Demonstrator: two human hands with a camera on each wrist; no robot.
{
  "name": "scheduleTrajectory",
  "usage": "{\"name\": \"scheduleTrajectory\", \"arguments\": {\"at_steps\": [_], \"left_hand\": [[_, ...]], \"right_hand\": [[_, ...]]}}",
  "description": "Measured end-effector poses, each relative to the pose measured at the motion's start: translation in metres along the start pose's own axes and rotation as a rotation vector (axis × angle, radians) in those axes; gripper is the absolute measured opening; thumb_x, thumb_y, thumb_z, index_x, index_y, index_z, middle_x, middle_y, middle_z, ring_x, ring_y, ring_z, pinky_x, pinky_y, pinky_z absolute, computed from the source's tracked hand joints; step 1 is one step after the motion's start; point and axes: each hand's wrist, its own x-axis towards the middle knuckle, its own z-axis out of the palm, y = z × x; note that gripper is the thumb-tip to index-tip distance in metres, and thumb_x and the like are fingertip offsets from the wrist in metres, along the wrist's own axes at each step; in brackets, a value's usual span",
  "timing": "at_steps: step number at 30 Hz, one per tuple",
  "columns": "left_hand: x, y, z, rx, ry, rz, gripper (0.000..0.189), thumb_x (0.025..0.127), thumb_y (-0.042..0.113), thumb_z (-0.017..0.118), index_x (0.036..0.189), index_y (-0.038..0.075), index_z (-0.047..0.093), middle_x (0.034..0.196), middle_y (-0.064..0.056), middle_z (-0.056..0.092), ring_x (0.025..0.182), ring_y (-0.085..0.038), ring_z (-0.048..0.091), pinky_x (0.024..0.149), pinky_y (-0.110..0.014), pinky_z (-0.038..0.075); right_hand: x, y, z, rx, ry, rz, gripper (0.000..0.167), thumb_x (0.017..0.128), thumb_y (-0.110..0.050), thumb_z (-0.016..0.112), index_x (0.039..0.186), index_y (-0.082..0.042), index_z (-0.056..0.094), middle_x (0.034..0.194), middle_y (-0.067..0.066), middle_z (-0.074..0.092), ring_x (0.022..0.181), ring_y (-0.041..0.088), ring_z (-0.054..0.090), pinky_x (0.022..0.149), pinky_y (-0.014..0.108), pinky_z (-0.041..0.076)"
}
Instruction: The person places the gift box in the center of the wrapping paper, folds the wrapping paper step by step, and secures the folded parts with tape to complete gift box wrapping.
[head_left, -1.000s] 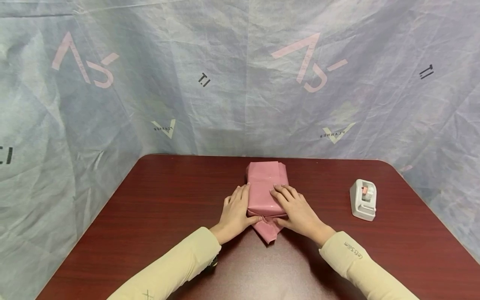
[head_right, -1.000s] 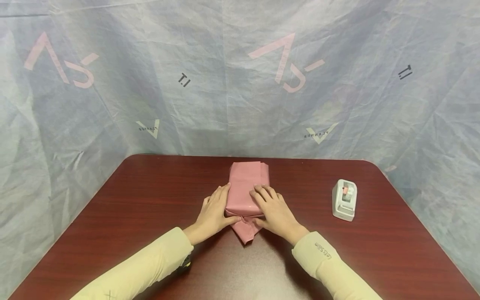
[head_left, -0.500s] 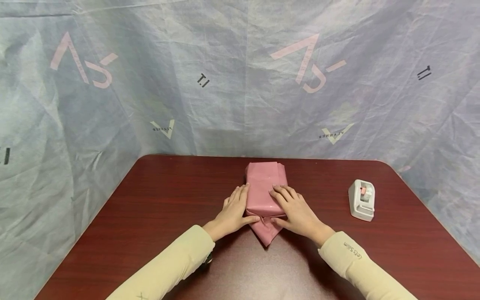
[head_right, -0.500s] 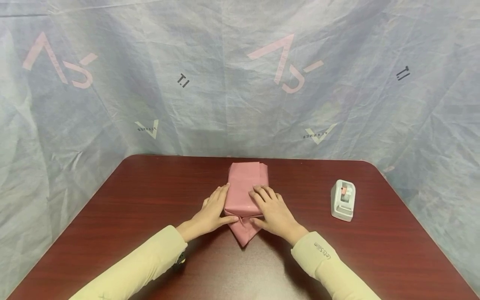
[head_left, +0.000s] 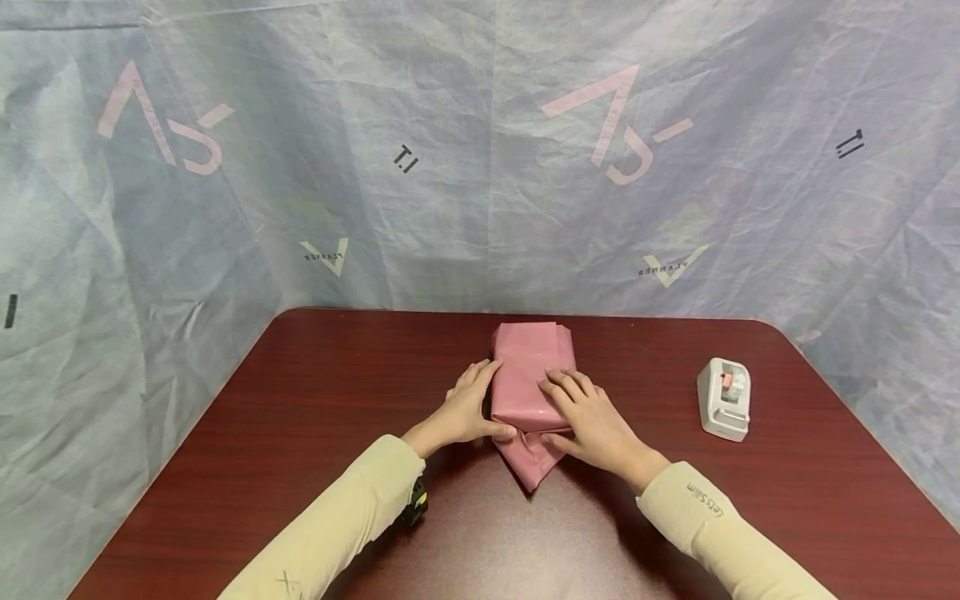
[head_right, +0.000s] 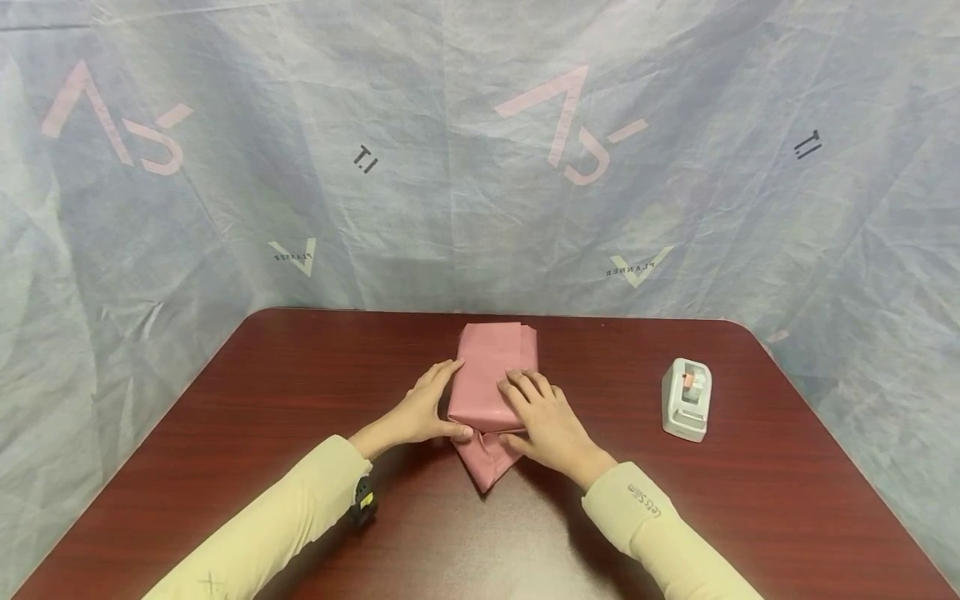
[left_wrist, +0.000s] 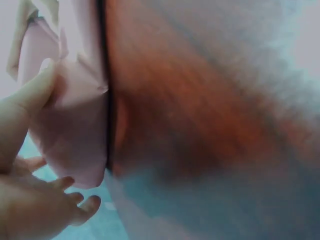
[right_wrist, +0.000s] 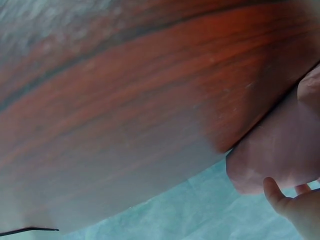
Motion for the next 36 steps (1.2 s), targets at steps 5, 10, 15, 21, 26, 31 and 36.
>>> {"name": "scheduleTrajectory", "arguments": {"at_steps": [5, 10, 15, 21, 26, 31, 36], "left_hand": [[0.003, 0.005, -0.007, 0.053, 0.003, 0.036, 0.088, 0.067, 0.042, 0.078, 0.138, 0.012, 0.036, 0.148, -0.016, 0.025, 0.139, -0.035, 0.014, 0.101, -0.061, 0.023], [0.0, 0.004, -0.005, 0.221, -0.001, 0.13, 0.091, 0.065, 0.049, 0.075, 0.139, 0.014, 0.036, 0.151, -0.011, 0.02, 0.141, -0.031, 0.009, 0.103, -0.056, 0.023], [-0.003, -0.001, 0.0, 0.339, 0.013, 0.162, 0.102, 0.06, 0.048, 0.079, 0.143, 0.015, 0.028, 0.152, -0.011, 0.018, 0.141, -0.031, 0.012, 0.102, -0.052, 0.026], [-0.003, -0.003, 0.007, 0.395, 0.066, 0.155, 0.103, 0.059, 0.05, 0.079, 0.143, 0.018, 0.028, 0.151, -0.009, 0.02, 0.14, -0.03, 0.016, 0.101, -0.05, 0.028], [-0.004, -0.004, 0.011, 0.445, 0.098, 0.15, 0.102, 0.061, 0.052, 0.078, 0.143, 0.018, 0.027, 0.151, -0.009, 0.02, 0.14, -0.03, 0.019, 0.101, -0.051, 0.029], [-0.005, -0.005, 0.014, 0.452, 0.122, 0.146, 0.103, 0.061, 0.05, 0.079, 0.143, 0.019, 0.026, 0.152, -0.008, 0.02, 0.139, -0.03, 0.019, 0.101, -0.051, 0.03], [-0.007, -0.004, 0.016, 0.42, 0.121, 0.145, 0.102, 0.062, 0.046, 0.08, 0.144, 0.017, 0.025, 0.152, -0.009, 0.019, 0.139, -0.032, 0.019, 0.101, -0.052, 0.029]], "right_hand": [[0.0, 0.001, 0.001, -0.011, 0.022, -0.015, 0.072, 0.072, -0.042, 0.072, 0.131, -0.01, 0.045, 0.137, 0.01, 0.042, 0.124, 0.032, 0.036, 0.084, 0.051, 0.041], [0.0, 0.001, 0.0, -0.017, 0.017, -0.013, 0.073, 0.072, -0.043, 0.073, 0.131, -0.01, 0.045, 0.137, 0.011, 0.042, 0.124, 0.033, 0.036, 0.083, 0.052, 0.042], [0.001, 0.0, 0.0, -0.014, 0.013, -0.011, 0.073, 0.072, -0.043, 0.073, 0.131, -0.01, 0.045, 0.137, 0.011, 0.042, 0.124, 0.033, 0.037, 0.084, 0.052, 0.042], [0.001, -0.001, -0.001, -0.017, 0.013, -0.013, 0.074, 0.071, -0.043, 0.073, 0.131, -0.01, 0.045, 0.137, 0.011, 0.042, 0.124, 0.033, 0.037, 0.085, 0.052, 0.041], [0.0, -0.001, -0.001, -0.008, 0.02, -0.016, 0.075, 0.071, -0.044, 0.074, 0.131, -0.01, 0.045, 0.136, 0.011, 0.042, 0.124, 0.033, 0.037, 0.085, 0.052, 0.041], [0.0, -0.001, -0.001, -0.017, 0.017, -0.009, 0.073, 0.072, -0.046, 0.071, 0.131, -0.01, 0.045, 0.137, 0.011, 0.042, 0.124, 0.032, 0.037, 0.084, 0.051, 0.041], [-0.001, -0.003, -0.003, -0.017, -0.022, 0.022, 0.078, 0.073, -0.053, 0.067, 0.133, -0.01, 0.043, 0.139, 0.009, 0.04, 0.126, 0.031, 0.035, 0.088, 0.051, 0.039]]}}
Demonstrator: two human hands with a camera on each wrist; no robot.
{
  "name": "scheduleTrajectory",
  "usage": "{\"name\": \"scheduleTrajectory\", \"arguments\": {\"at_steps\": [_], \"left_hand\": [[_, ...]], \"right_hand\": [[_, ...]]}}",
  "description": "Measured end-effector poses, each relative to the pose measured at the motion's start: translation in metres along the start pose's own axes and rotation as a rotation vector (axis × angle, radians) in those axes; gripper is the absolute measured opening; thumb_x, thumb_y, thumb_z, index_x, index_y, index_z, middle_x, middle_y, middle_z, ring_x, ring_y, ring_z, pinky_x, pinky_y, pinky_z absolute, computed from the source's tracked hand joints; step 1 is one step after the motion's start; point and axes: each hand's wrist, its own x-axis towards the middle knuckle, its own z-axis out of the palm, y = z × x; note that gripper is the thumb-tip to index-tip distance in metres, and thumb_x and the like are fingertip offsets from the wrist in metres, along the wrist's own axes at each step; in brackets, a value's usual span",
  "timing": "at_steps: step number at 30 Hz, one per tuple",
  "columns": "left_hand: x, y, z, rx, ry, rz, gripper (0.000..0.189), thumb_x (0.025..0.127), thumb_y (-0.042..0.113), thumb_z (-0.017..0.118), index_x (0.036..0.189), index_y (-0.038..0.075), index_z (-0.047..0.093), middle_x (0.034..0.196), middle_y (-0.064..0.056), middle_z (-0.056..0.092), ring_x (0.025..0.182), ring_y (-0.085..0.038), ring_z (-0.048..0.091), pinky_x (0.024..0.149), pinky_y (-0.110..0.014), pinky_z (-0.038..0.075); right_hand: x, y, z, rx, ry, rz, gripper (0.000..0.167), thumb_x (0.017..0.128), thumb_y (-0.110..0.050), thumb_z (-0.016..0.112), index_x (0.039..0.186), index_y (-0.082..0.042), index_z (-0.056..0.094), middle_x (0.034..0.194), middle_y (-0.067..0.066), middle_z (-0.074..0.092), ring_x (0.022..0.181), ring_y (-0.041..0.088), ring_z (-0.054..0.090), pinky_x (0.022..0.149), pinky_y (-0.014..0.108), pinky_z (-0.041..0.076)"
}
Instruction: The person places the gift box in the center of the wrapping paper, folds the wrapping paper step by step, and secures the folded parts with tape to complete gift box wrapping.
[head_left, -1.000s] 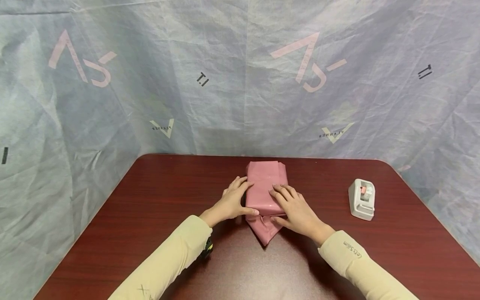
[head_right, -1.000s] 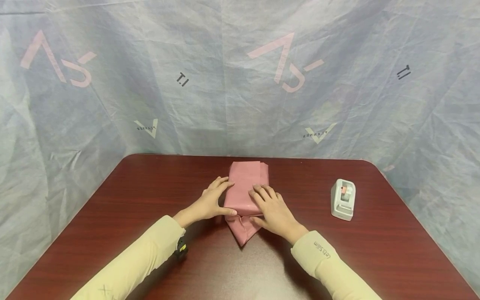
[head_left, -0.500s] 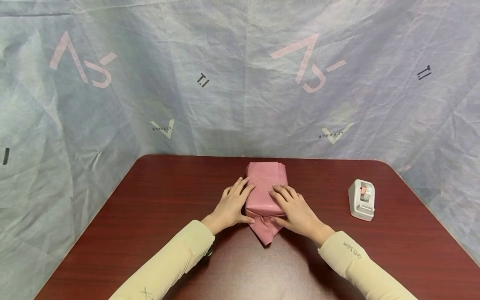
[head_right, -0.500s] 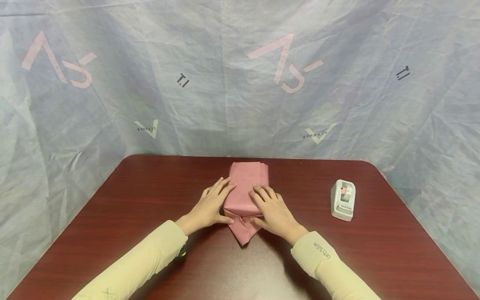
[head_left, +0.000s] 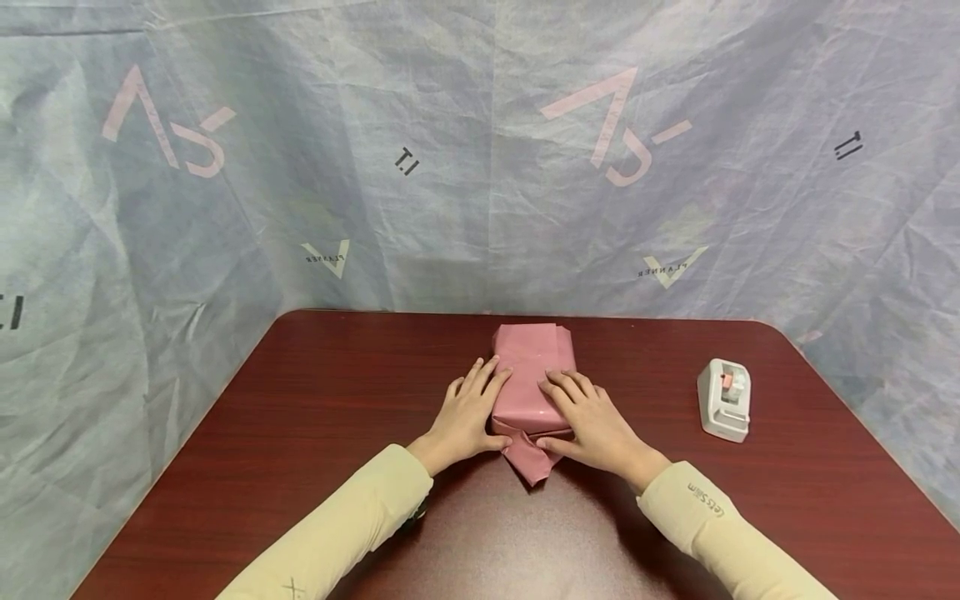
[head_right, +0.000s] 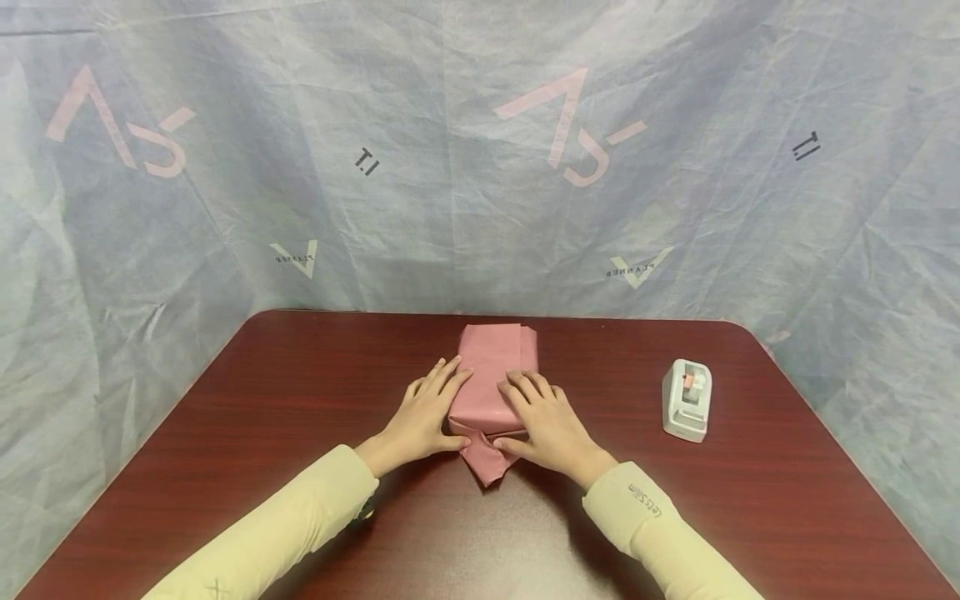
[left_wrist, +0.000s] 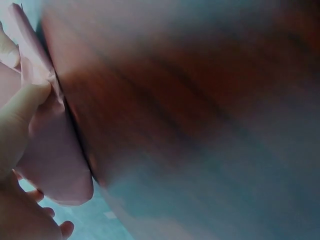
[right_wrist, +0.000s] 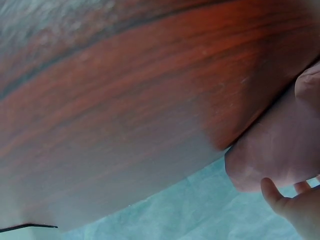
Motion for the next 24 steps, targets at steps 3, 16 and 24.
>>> {"name": "scheduleTrajectory", "arguments": {"at_steps": [3, 16, 24], "left_hand": [[0.0, 0.001, 0.0, -0.013, -0.007, -0.003, 0.103, 0.063, 0.045, 0.08, 0.144, 0.017, 0.024, 0.152, -0.01, 0.018, 0.139, -0.033, 0.018, 0.101, -0.053, 0.028], [0.001, 0.007, 0.004, 0.032, 0.05, -0.008, 0.102, 0.063, 0.057, 0.075, 0.142, 0.011, 0.028, 0.15, -0.015, 0.021, 0.139, -0.032, 0.02, 0.103, -0.051, 0.028], [0.002, 0.013, 0.004, 0.103, 0.089, -0.039, 0.099, 0.061, 0.06, 0.074, 0.139, 0.013, 0.034, 0.147, -0.015, 0.027, 0.138, -0.03, 0.024, 0.102, -0.047, 0.031]], "right_hand": [[0.0, -0.001, -0.001, -0.007, -0.009, 0.01, 0.082, 0.072, -0.058, 0.066, 0.134, -0.01, 0.043, 0.139, 0.009, 0.04, 0.127, 0.03, 0.035, 0.09, 0.051, 0.038], [0.002, -0.004, 0.007, -0.114, 0.042, 0.005, 0.084, 0.067, -0.057, 0.07, 0.13, -0.009, 0.045, 0.135, 0.011, 0.043, 0.123, 0.032, 0.039, 0.09, 0.052, 0.039], [0.003, -0.005, 0.007, -0.102, 0.063, 0.007, 0.079, 0.068, -0.054, 0.071, 0.129, -0.008, 0.046, 0.134, 0.012, 0.044, 0.122, 0.033, 0.04, 0.089, 0.052, 0.04]]}}
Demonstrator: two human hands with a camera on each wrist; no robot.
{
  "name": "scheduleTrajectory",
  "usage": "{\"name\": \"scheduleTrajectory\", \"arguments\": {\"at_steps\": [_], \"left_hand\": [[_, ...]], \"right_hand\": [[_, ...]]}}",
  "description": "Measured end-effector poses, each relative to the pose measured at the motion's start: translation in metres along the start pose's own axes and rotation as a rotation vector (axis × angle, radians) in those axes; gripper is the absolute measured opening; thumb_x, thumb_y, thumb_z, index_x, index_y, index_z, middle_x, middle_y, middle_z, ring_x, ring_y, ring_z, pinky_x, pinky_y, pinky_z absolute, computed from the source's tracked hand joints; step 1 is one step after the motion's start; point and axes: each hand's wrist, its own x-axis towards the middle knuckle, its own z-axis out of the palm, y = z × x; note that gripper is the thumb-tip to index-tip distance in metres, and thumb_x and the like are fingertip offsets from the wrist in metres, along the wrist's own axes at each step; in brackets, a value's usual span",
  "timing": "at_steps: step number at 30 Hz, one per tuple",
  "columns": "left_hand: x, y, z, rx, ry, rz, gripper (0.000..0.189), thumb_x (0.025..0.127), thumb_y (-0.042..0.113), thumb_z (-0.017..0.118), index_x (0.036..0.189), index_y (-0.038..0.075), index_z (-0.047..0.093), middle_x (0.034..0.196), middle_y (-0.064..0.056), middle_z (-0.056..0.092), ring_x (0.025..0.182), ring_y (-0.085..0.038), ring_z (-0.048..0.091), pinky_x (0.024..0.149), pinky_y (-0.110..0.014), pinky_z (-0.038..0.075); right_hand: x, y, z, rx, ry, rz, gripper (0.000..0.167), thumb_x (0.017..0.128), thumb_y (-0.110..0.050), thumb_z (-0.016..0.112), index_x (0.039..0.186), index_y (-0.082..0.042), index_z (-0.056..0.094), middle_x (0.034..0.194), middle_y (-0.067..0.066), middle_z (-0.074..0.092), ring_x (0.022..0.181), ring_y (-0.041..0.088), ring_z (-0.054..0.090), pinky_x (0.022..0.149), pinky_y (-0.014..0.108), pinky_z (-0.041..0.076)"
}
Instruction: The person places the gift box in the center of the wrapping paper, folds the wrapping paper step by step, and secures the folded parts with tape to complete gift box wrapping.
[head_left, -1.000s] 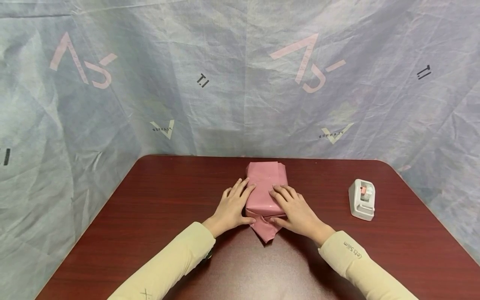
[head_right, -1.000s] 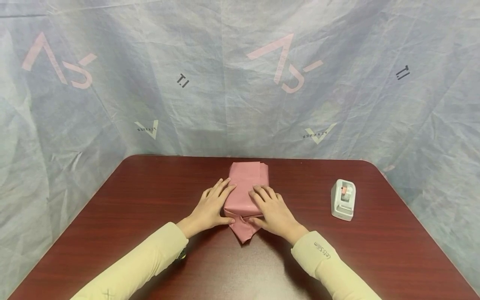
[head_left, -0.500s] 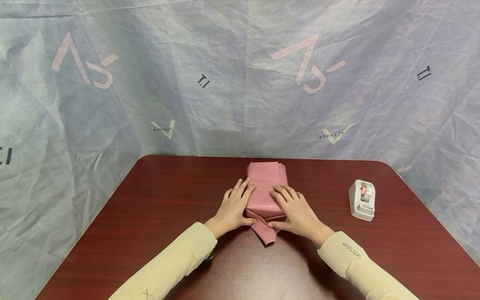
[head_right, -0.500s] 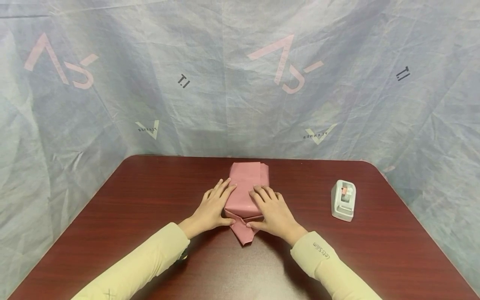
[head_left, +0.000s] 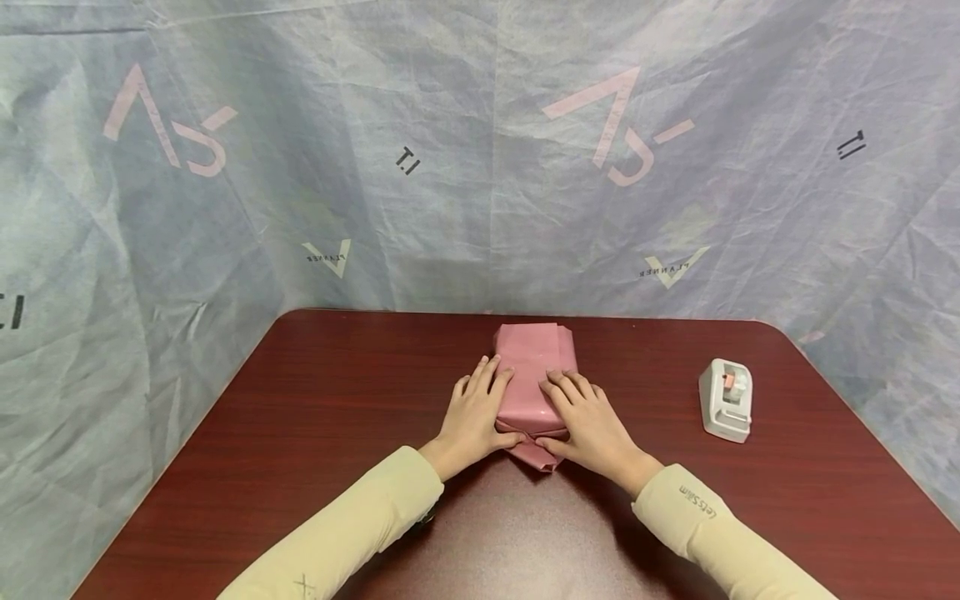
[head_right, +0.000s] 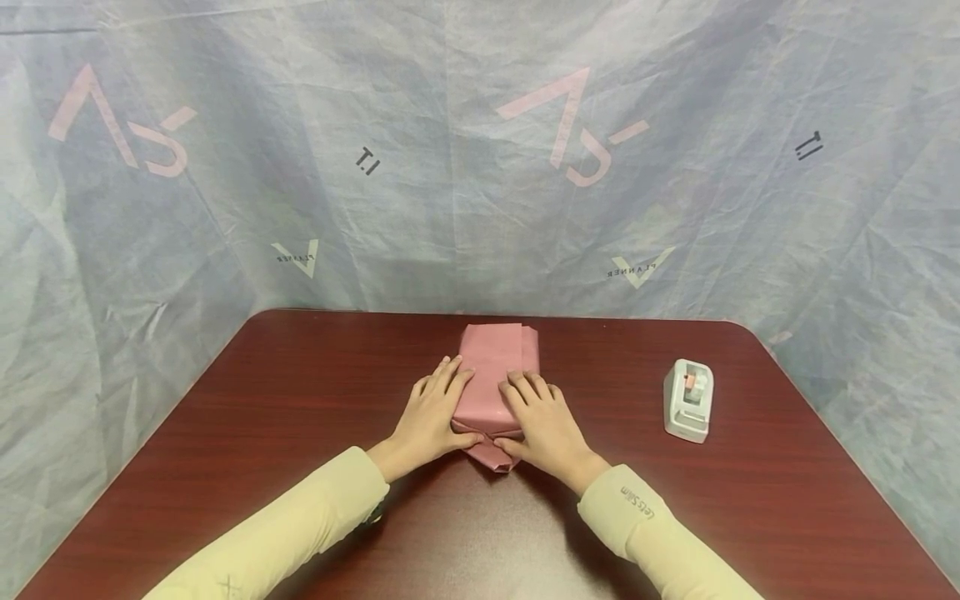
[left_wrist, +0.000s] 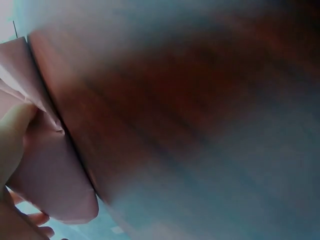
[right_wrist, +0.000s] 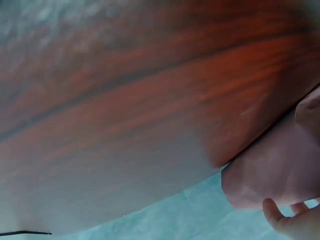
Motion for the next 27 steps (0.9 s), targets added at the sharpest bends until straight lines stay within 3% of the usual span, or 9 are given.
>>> {"name": "scheduleTrajectory", "arguments": {"at_steps": [6, 18, 27], "left_hand": [[-0.0003, 0.0042, -0.0018, 0.01, -0.043, -0.034, 0.098, 0.064, 0.058, 0.073, 0.141, 0.014, 0.031, 0.149, -0.014, 0.024, 0.139, -0.028, 0.02, 0.103, -0.047, 0.03], [-0.0008, 0.007, -0.0029, 0.029, -0.04, -0.03, 0.098, 0.065, 0.066, 0.066, 0.14, 0.011, 0.033, 0.148, -0.016, 0.027, 0.139, -0.029, 0.022, 0.104, -0.046, 0.03], [0.0, 0.0066, -0.0031, 0.098, -0.039, 0.004, 0.103, 0.063, 0.067, 0.064, 0.141, 0.007, 0.031, 0.147, -0.02, 0.026, 0.138, -0.031, 0.023, 0.104, -0.045, 0.031]], "right_hand": [[-0.0006, 0.0004, -0.0032, 0.026, -0.018, 0.001, 0.084, 0.066, -0.059, 0.07, 0.13, -0.009, 0.046, 0.135, 0.012, 0.044, 0.123, 0.032, 0.039, 0.089, 0.053, 0.039], [-0.0018, -0.0006, 0.0036, -0.053, 0.011, -0.011, 0.085, 0.063, -0.053, 0.075, 0.129, -0.007, 0.046, 0.134, 0.014, 0.045, 0.119, 0.036, 0.042, 0.089, 0.052, 0.039], [-0.0008, -0.0012, -0.0014, 0.025, -0.015, 0.002, 0.088, 0.062, -0.054, 0.075, 0.13, -0.007, 0.045, 0.135, 0.013, 0.043, 0.123, 0.034, 0.039, 0.09, 0.053, 0.039]]}}
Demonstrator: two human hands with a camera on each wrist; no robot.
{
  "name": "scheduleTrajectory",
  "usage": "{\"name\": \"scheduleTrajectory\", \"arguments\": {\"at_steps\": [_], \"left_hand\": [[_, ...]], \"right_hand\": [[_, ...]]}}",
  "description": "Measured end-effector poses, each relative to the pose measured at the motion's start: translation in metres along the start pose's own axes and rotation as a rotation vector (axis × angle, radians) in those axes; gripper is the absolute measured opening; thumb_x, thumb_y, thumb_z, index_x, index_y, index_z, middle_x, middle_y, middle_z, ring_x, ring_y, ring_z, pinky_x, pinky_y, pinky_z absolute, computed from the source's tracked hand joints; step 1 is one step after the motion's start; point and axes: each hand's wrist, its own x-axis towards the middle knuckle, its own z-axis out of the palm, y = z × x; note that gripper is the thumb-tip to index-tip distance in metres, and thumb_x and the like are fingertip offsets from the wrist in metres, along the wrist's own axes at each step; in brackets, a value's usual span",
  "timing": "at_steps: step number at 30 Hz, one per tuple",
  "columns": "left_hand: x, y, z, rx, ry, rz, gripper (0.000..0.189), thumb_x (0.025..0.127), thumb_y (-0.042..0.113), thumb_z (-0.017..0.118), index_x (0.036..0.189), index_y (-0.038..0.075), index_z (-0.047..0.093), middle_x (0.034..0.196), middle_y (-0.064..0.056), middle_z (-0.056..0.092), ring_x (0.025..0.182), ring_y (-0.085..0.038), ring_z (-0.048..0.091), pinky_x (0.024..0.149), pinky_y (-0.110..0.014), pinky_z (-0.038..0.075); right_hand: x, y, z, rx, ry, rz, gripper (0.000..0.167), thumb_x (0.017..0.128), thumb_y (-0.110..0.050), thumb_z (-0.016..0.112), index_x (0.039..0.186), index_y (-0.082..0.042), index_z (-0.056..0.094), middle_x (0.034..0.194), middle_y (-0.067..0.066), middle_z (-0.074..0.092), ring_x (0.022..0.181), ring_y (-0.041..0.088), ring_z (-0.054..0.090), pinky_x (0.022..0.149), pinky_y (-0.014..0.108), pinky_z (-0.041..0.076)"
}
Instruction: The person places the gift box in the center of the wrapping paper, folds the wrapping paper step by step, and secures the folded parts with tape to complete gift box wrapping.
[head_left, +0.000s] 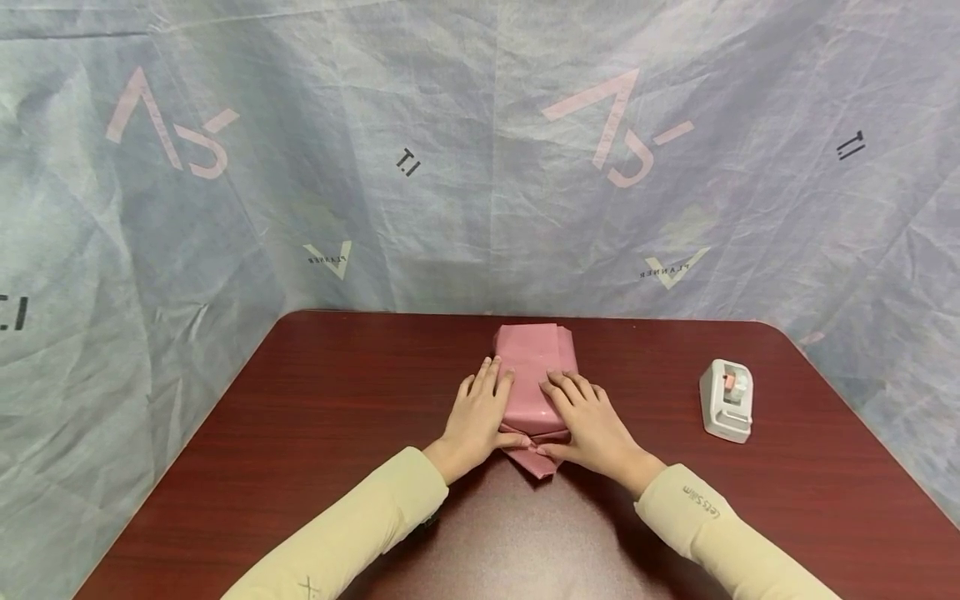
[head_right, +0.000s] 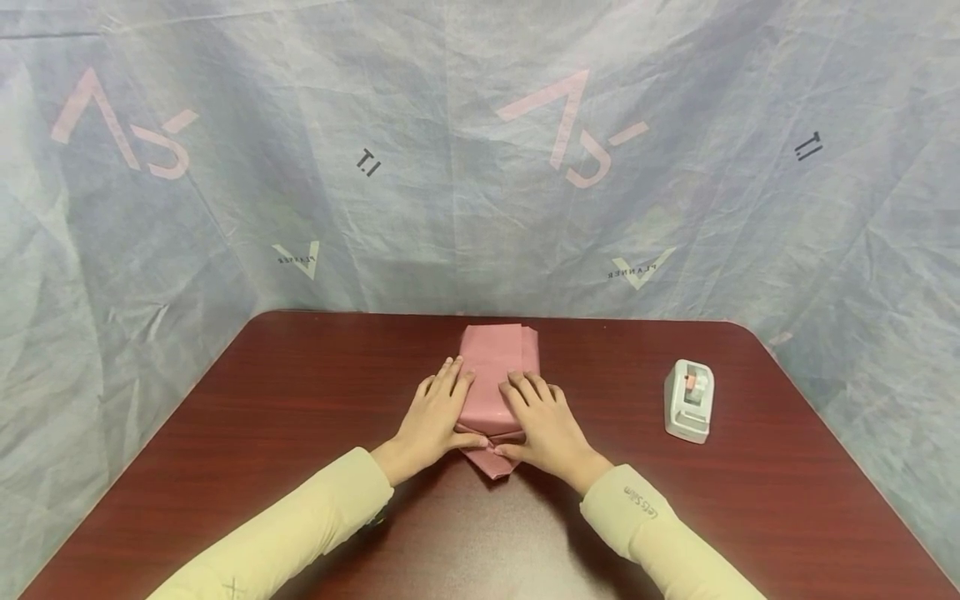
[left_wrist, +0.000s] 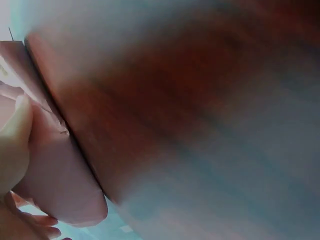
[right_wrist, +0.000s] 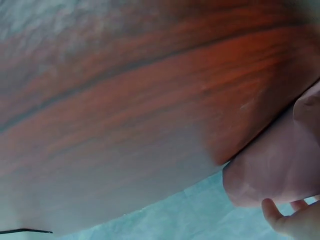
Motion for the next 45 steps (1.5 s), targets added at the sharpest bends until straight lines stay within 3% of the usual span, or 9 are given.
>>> {"name": "scheduleTrajectory", "arguments": {"at_steps": [8, 14, 20, 28, 36, 40, 45], "left_hand": [[-0.005, 0.0, -0.002, -0.122, -0.074, -0.081, 0.114, 0.057, 0.061, 0.074, 0.145, 0.014, 0.02, 0.149, -0.021, 0.021, 0.139, -0.033, 0.018, 0.104, -0.048, 0.029], [-0.01, 0.005, -0.003, -0.139, -0.061, -0.133, 0.118, 0.055, 0.064, 0.074, 0.145, 0.011, 0.019, 0.146, -0.021, 0.028, 0.138, -0.033, 0.021, 0.104, -0.049, 0.028], [-0.018, 0.011, -0.005, -0.225, -0.07, -0.21, 0.121, 0.056, 0.059, 0.076, 0.146, 0.007, 0.013, 0.146, -0.023, 0.026, 0.137, -0.036, 0.021, 0.104, -0.051, 0.027], [-0.02, 0.019, -0.007, -0.117, -0.052, -0.262, 0.135, 0.048, 0.064, 0.077, 0.147, 0.006, 0.005, 0.144, -0.021, 0.031, 0.137, -0.033, 0.023, 0.103, -0.051, 0.028], [-0.028, 0.029, -0.007, -0.074, -0.084, -0.283, 0.128, 0.058, 0.062, 0.072, 0.145, -0.001, 0.004, 0.147, -0.02, 0.026, 0.137, -0.031, 0.025, 0.102, -0.049, 0.031], [-0.028, 0.03, -0.007, -0.088, -0.079, -0.29, 0.129, 0.057, 0.065, 0.071, 0.145, -0.003, 0.006, 0.149, -0.019, 0.024, 0.137, -0.03, 0.024, 0.102, -0.05, 0.031], [-0.027, 0.029, -0.005, -0.051, -0.074, -0.265, 0.129, 0.055, 0.058, 0.078, 0.144, -0.004, 0.008, 0.148, -0.019, 0.026, 0.138, -0.031, 0.022, 0.103, -0.05, 0.029]], "right_hand": [[0.0, -0.001, 0.001, -0.057, 0.002, -0.003, 0.088, 0.062, -0.054, 0.075, 0.13, -0.008, 0.045, 0.135, 0.013, 0.045, 0.121, 0.035, 0.041, 0.091, 0.053, 0.038], [0.0, -0.001, 0.002, -0.064, 0.004, 0.003, 0.087, 0.063, -0.055, 0.075, 0.13, -0.008, 0.045, 0.135, 0.013, 0.044, 0.121, 0.035, 0.041, 0.092, 0.052, 0.038], [0.0, -0.002, 0.003, -0.056, 0.006, 0.004, 0.087, 0.063, -0.055, 0.075, 0.13, -0.008, 0.045, 0.135, 0.014, 0.044, 0.121, 0.035, 0.041, 0.092, 0.052, 0.038], [0.0, -0.001, 0.002, -0.043, -0.009, 0.01, 0.088, 0.063, -0.055, 0.075, 0.131, -0.007, 0.045, 0.136, 0.013, 0.043, 0.123, 0.034, 0.039, 0.093, 0.052, 0.037], [0.0, -0.001, 0.003, -0.054, 0.001, -0.001, 0.088, 0.062, -0.055, 0.075, 0.13, -0.007, 0.045, 0.134, 0.014, 0.044, 0.122, 0.034, 0.04, 0.092, 0.052, 0.037], [0.0, 0.0, 0.001, -0.05, 0.007, -0.005, 0.087, 0.062, -0.056, 0.074, 0.128, -0.007, 0.046, 0.133, 0.014, 0.045, 0.121, 0.034, 0.041, 0.092, 0.052, 0.037], [0.001, 0.0, 0.002, -0.043, 0.004, -0.004, 0.087, 0.063, -0.056, 0.074, 0.129, -0.006, 0.046, 0.134, 0.014, 0.044, 0.122, 0.035, 0.04, 0.092, 0.052, 0.036]]}}
